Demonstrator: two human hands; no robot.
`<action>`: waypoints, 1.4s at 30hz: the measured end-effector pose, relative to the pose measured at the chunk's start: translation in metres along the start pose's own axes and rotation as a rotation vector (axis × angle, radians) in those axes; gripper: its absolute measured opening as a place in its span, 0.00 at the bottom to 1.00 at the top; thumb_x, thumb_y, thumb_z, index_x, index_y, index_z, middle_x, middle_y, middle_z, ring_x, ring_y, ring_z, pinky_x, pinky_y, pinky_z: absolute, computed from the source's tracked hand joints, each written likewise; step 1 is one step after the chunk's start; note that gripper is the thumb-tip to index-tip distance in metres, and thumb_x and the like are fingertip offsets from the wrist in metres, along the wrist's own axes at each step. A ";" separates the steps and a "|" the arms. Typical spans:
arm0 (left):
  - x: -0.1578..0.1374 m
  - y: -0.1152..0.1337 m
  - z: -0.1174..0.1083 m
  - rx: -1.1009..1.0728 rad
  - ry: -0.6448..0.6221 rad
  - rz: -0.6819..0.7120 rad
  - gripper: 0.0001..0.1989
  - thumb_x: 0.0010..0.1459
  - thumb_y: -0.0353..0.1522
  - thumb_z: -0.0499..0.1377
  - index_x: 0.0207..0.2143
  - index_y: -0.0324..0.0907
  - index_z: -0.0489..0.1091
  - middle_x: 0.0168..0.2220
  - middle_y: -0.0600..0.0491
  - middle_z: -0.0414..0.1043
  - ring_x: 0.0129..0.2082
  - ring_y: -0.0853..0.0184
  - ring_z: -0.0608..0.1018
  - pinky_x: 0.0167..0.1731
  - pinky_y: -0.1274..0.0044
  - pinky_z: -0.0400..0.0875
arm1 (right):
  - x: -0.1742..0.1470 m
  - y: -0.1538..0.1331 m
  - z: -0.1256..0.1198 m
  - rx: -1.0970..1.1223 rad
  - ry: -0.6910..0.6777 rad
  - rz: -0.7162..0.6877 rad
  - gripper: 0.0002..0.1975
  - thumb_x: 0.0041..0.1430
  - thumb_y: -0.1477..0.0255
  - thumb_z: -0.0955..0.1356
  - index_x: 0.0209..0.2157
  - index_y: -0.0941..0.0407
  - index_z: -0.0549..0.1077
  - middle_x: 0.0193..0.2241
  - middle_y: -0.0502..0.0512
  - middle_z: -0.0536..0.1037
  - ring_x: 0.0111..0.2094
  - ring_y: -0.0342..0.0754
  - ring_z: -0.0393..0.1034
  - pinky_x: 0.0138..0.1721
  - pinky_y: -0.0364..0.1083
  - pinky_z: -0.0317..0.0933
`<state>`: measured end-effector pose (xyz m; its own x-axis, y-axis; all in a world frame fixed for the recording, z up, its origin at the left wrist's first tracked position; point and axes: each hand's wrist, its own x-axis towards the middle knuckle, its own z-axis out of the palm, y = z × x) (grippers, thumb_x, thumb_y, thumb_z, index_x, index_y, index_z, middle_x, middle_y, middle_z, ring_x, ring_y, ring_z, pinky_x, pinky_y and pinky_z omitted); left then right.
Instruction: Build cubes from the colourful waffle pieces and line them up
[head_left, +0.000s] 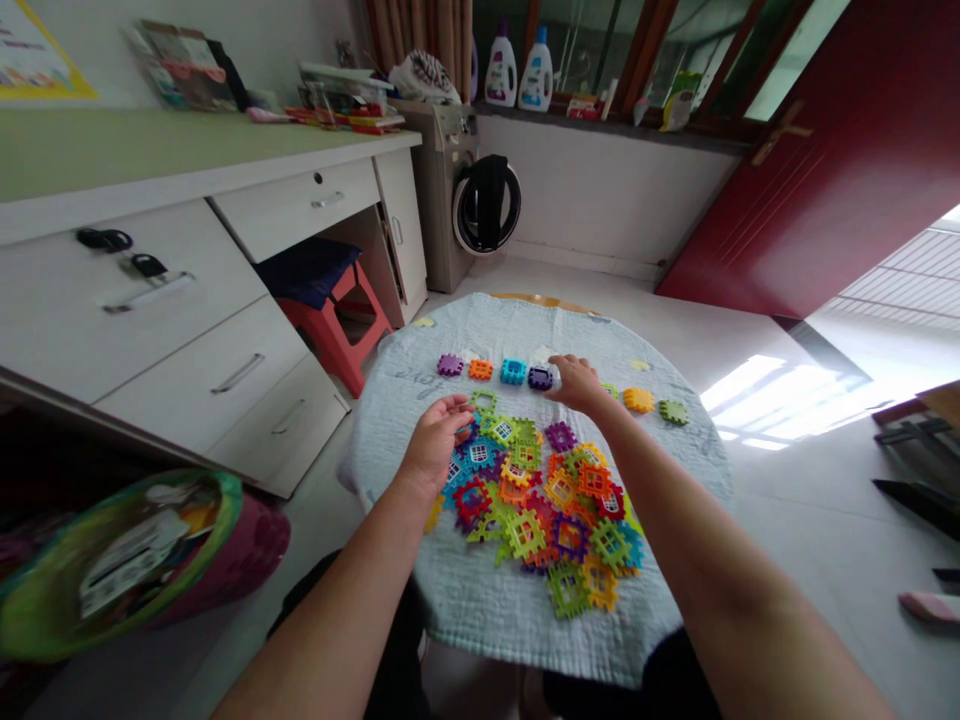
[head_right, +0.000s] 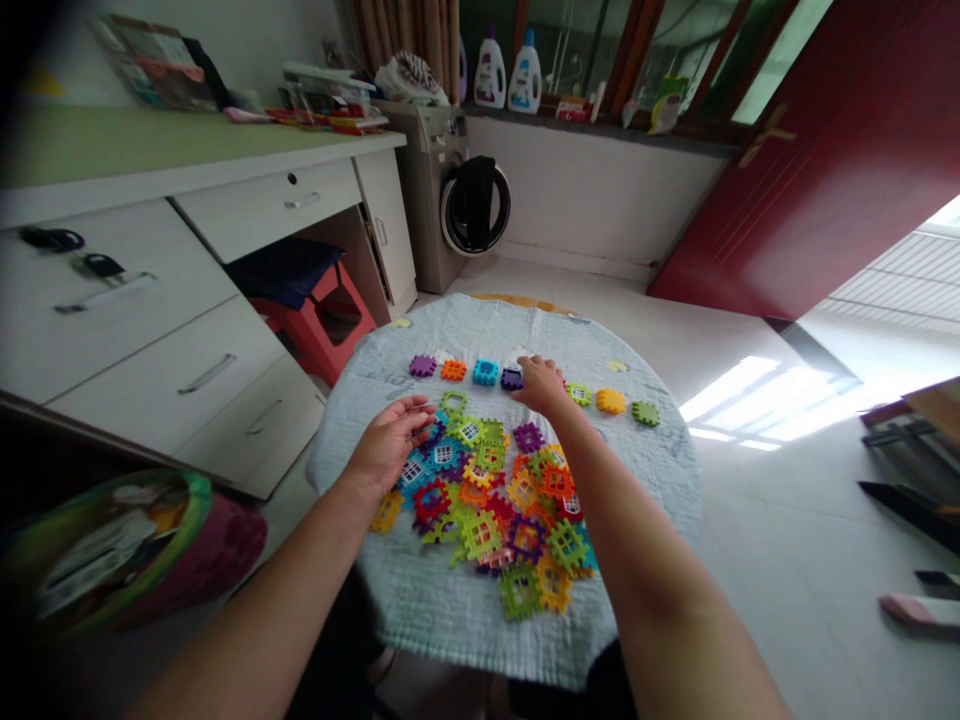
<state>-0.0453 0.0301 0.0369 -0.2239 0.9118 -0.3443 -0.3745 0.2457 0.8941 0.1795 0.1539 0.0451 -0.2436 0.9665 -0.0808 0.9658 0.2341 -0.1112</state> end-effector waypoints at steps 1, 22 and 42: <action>0.000 0.001 -0.002 -0.001 0.011 0.018 0.19 0.39 0.31 0.62 0.38 0.41 0.69 0.37 0.52 0.73 0.35 0.70 0.74 0.33 0.80 0.66 | -0.016 0.002 -0.004 0.013 -0.002 -0.010 0.32 0.50 0.65 0.71 0.57 0.53 0.63 0.55 0.62 0.65 0.53 0.61 0.58 0.49 0.55 0.55; 0.005 -0.002 -0.053 1.256 -0.145 0.368 0.12 0.46 0.29 0.58 0.36 0.41 0.73 0.36 0.49 0.75 0.38 0.63 0.76 0.39 0.75 0.67 | -0.188 0.010 0.038 0.318 0.054 0.040 0.17 0.55 0.70 0.67 0.47 0.57 0.71 0.47 0.60 0.72 0.49 0.52 0.65 0.51 0.49 0.54; 0.008 -0.017 -0.031 1.446 -0.083 0.409 0.10 0.52 0.30 0.55 0.38 0.43 0.71 0.41 0.50 0.75 0.42 0.63 0.75 0.42 0.76 0.66 | -0.179 0.011 0.032 0.322 -0.023 -0.002 0.17 0.56 0.70 0.67 0.47 0.59 0.71 0.46 0.61 0.73 0.47 0.51 0.67 0.50 0.46 0.56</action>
<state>-0.0686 0.0227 0.0103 -0.0218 0.9991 -0.0353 0.8961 0.0352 0.4425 0.2308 -0.0204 0.0265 -0.2507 0.9626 -0.1022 0.8887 0.1870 -0.4186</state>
